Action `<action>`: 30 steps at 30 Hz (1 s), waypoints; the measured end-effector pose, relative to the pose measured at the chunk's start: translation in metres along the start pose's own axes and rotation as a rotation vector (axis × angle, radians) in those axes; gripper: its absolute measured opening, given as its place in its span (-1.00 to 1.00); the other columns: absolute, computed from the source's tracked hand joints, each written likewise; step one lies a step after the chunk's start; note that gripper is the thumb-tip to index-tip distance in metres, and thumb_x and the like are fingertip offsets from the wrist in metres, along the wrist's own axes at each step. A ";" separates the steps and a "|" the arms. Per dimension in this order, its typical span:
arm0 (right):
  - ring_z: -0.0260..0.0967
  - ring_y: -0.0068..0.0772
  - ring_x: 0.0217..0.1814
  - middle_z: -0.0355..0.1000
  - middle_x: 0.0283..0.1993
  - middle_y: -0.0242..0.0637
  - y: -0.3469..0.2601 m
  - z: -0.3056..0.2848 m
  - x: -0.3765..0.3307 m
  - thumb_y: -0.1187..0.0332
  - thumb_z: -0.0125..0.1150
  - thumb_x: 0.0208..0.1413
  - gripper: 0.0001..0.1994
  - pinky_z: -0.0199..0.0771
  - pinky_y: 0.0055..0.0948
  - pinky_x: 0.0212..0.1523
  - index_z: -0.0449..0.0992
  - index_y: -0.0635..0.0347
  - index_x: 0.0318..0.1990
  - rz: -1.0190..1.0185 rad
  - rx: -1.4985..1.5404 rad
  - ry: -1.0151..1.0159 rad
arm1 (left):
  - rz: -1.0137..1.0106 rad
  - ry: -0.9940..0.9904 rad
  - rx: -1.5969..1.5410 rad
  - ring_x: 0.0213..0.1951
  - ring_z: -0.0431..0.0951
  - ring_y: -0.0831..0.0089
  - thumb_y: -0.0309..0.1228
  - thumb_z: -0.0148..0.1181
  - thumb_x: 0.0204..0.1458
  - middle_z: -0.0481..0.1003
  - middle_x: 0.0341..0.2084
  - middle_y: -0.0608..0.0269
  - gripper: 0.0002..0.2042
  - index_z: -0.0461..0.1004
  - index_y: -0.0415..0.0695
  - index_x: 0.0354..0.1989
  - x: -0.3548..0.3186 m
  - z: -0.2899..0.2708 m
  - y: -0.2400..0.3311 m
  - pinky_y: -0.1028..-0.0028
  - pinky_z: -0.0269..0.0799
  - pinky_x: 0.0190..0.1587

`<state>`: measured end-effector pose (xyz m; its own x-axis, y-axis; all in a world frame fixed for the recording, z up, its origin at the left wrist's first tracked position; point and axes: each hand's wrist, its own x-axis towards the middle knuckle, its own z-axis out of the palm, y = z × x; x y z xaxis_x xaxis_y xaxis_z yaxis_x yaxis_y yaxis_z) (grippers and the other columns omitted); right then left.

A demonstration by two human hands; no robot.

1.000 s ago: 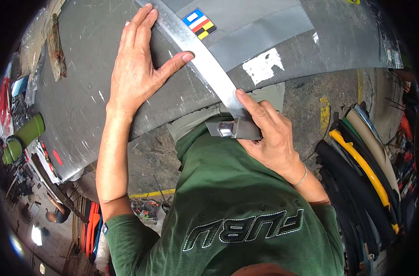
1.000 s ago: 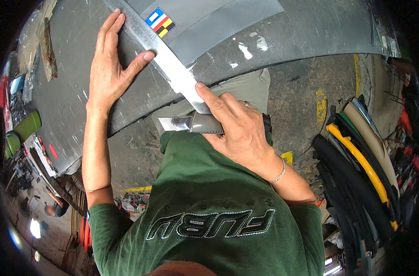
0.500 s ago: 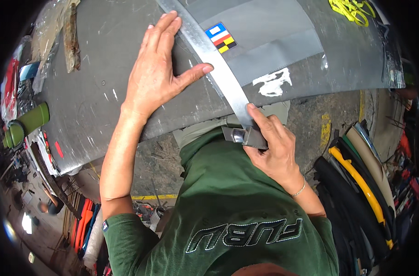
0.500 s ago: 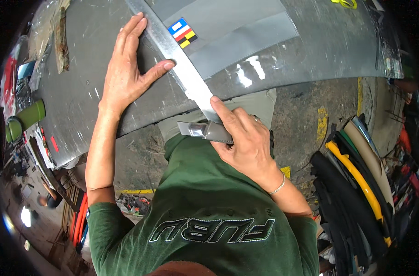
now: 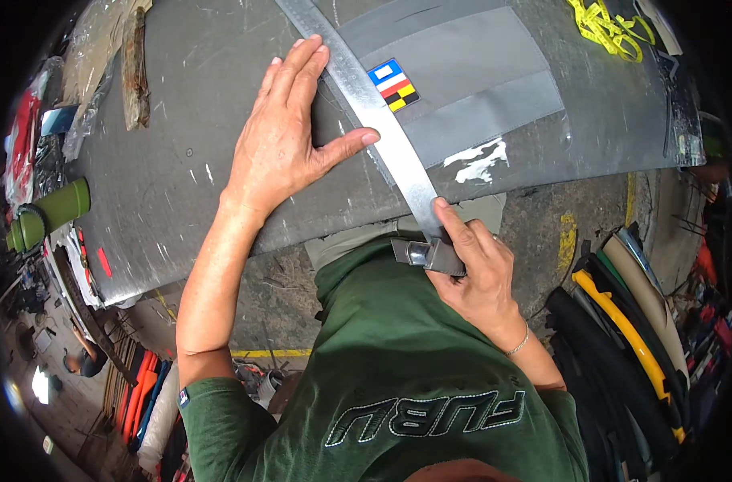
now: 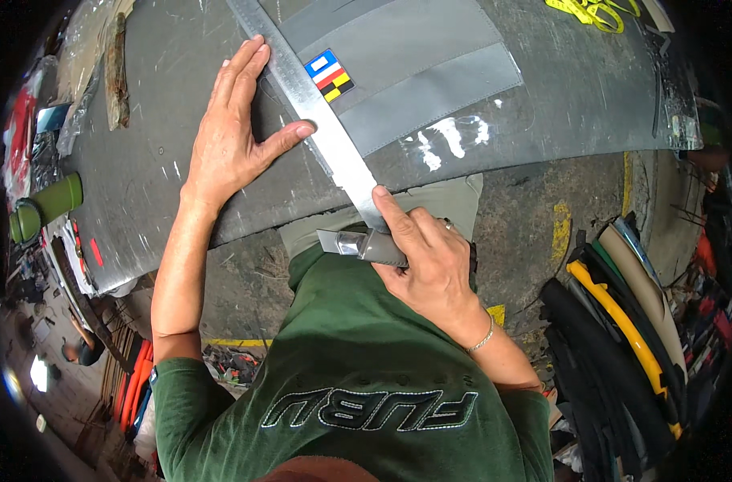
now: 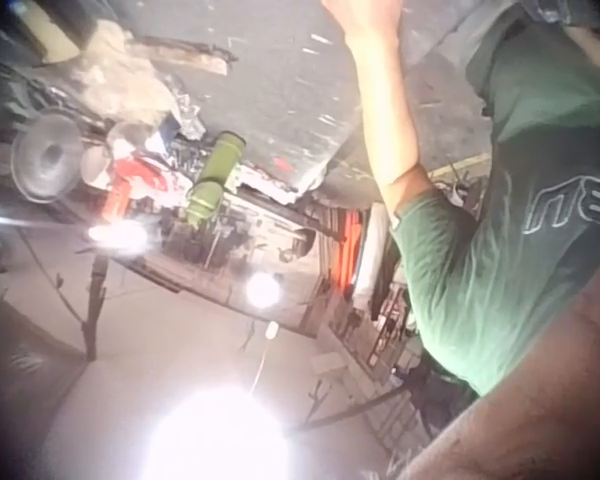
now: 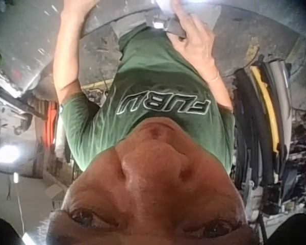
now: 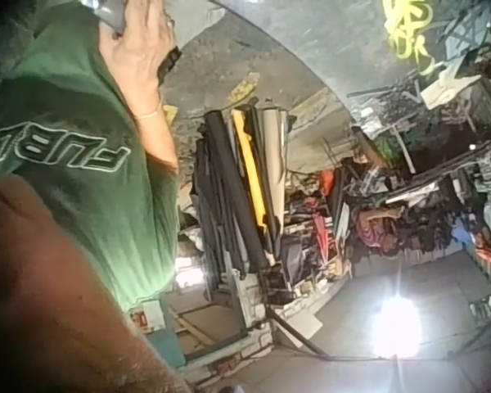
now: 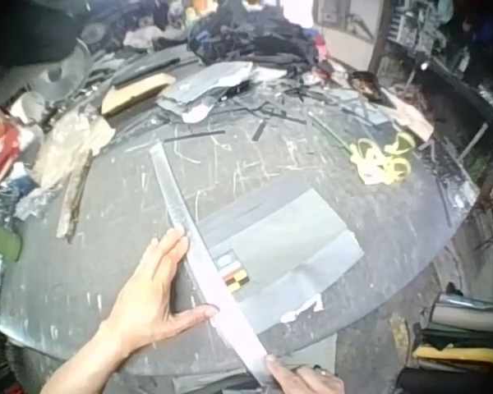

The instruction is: Cutting a grey piece of fabric material using a utility knife and a metal ruler.

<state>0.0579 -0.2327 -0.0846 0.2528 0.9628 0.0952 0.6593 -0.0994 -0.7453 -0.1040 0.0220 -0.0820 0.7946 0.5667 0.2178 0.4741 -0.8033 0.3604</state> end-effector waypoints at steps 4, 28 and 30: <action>0.34 -0.23 -0.47 0.26 -0.39 -0.31 0.000 0.000 -0.001 0.50 0.51 -0.31 -0.08 0.42 -0.25 -0.38 0.42 0.02 0.41 -0.003 -0.002 0.002 | 0.000 -0.005 0.009 0.45 0.23 0.01 0.11 0.51 -0.10 0.23 0.44 -0.02 0.01 0.21 -0.24 0.45 0.000 0.000 0.001 0.03 0.05 0.53; 0.40 -0.22 -0.44 0.39 -0.35 -0.21 -0.004 -0.006 0.002 0.58 0.45 -0.24 -0.18 0.48 -0.31 -0.36 0.45 0.19 0.35 0.007 -0.020 -0.048 | 0.018 -0.005 0.046 0.49 0.18 0.02 0.02 0.39 0.09 0.27 0.43 0.02 -0.17 0.25 -0.20 0.44 -0.001 -0.001 -0.002 0.04 -0.01 0.54; 0.40 -0.22 -0.45 0.38 -0.36 -0.21 -0.004 -0.006 0.002 0.59 0.44 -0.25 -0.19 0.48 -0.30 -0.36 0.45 0.18 0.35 0.011 -0.017 -0.053 | 0.011 -0.015 0.099 0.49 0.18 0.02 -0.04 0.31 0.17 0.31 0.41 0.04 -0.27 0.27 -0.18 0.43 0.000 -0.004 -0.003 0.05 -0.02 0.54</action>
<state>0.0599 -0.2315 -0.0772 0.2222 0.9736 0.0516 0.6685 -0.1136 -0.7350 -0.1071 0.0256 -0.0795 0.8051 0.5555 0.2077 0.4999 -0.8241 0.2664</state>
